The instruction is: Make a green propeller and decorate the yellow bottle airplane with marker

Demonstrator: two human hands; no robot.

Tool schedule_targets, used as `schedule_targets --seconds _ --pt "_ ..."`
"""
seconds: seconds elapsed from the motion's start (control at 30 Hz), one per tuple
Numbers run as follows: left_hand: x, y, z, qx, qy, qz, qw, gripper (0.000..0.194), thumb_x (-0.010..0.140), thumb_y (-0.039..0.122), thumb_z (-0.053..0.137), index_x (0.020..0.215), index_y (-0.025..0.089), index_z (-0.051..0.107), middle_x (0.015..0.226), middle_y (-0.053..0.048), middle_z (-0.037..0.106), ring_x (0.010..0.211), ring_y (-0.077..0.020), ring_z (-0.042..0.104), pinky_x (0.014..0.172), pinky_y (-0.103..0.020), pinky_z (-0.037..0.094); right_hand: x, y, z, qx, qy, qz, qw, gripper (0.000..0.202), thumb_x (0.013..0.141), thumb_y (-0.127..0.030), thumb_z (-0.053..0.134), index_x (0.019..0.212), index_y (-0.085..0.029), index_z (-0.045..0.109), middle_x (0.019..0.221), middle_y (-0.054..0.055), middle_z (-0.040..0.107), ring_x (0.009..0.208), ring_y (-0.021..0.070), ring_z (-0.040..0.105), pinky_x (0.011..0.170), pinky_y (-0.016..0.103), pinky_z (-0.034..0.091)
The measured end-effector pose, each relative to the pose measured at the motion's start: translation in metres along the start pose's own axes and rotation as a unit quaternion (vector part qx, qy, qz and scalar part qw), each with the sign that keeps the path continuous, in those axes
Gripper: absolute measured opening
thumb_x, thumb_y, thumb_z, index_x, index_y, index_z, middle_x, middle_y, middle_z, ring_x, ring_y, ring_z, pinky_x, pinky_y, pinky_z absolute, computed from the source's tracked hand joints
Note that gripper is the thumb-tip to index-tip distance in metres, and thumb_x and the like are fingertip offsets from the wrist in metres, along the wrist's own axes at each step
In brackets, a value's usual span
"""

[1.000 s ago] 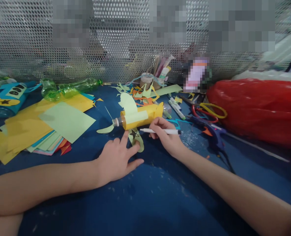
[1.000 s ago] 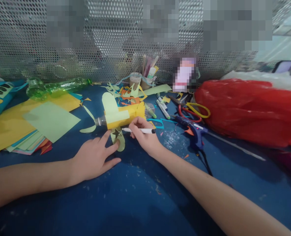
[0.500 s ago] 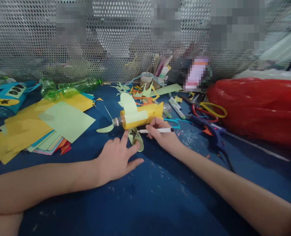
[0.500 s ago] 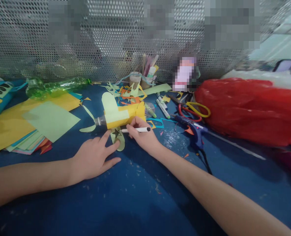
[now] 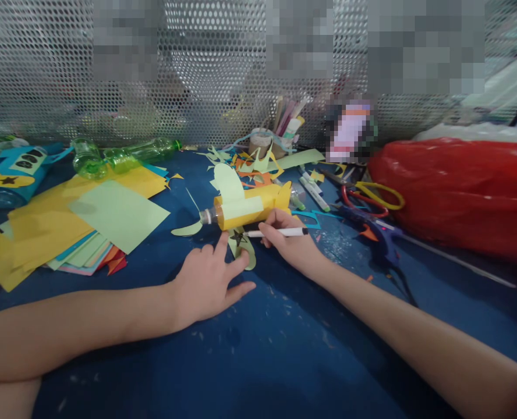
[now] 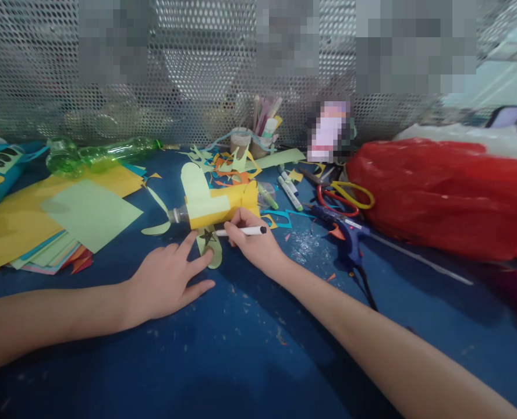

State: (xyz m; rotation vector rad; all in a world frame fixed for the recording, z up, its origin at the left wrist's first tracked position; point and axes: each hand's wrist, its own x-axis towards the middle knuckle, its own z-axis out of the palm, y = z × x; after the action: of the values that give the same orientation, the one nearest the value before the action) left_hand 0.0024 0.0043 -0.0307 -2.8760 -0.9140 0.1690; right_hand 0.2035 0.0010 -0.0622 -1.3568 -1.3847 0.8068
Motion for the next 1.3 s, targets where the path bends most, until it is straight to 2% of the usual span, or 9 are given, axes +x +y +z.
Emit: schedule_targets --seconds 1.3 --pt "-0.0001 0.0006 -0.0010 -0.019 -0.010 -0.010 1.000 0.057 0.094 0.061 0.025 0.136 0.028 0.047 0.143 -0.021 0.041 0.091 -0.0309 0.064 0.071 -0.042 0.051 -0.0005 -0.0016 0.0007 0.000 0.013 0.012 1.000 0.021 0.080 -0.024 0.057 0.067 -0.023 0.042 0.048 -0.008 0.051 0.046 0.0099 0.047 0.050 0.025 0.037"
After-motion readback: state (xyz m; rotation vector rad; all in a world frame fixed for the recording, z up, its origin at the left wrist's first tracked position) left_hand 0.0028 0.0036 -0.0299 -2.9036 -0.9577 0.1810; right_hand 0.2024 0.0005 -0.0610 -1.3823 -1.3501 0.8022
